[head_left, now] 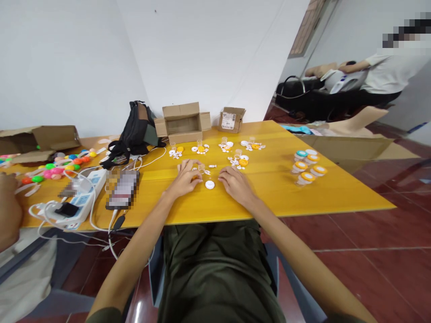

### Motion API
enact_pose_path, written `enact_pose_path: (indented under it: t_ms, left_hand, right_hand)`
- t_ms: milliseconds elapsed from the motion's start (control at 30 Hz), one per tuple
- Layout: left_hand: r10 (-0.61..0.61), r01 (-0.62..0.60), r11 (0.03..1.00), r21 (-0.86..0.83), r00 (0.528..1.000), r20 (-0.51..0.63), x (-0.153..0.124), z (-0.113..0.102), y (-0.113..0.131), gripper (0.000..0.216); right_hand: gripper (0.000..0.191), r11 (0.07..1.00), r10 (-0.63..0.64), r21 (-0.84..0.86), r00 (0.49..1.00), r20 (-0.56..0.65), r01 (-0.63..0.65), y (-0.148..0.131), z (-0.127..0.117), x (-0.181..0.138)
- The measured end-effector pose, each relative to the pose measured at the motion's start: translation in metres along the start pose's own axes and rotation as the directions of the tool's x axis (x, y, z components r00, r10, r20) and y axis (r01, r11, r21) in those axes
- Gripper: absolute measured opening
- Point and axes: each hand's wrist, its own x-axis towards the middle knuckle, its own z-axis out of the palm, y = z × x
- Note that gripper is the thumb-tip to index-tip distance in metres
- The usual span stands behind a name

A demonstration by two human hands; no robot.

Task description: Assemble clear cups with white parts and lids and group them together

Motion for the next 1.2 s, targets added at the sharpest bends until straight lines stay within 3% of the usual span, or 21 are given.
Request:
enact_pose_path:
  t_ms: [467,733,1200]
  left_hand:
    - [-0.047,0.053,0.994,-0.099,0.997,0.057,0.005,0.004,0.020,0.015]
    - [-0.037,0.043,0.996,-0.077,0.997,0.073,0.006,0.009,0.019,0.016]
    - [0.019,-0.016,0.998,-0.061,0.998,0.064,0.004,0.012,0.020,0.019]
  right_hand:
    - [0.020,0.999,-0.018,0.030,1.000,0.021,0.017,-0.007,-0.004,0.000]
    - [0.016,0.979,-0.008,0.206,1.000,-0.006,0.009,-0.012,-0.009,0.001]
    - [0.018,0.963,-0.102,0.262,0.988,0.115,0.069,-0.014,-0.007,0.005]
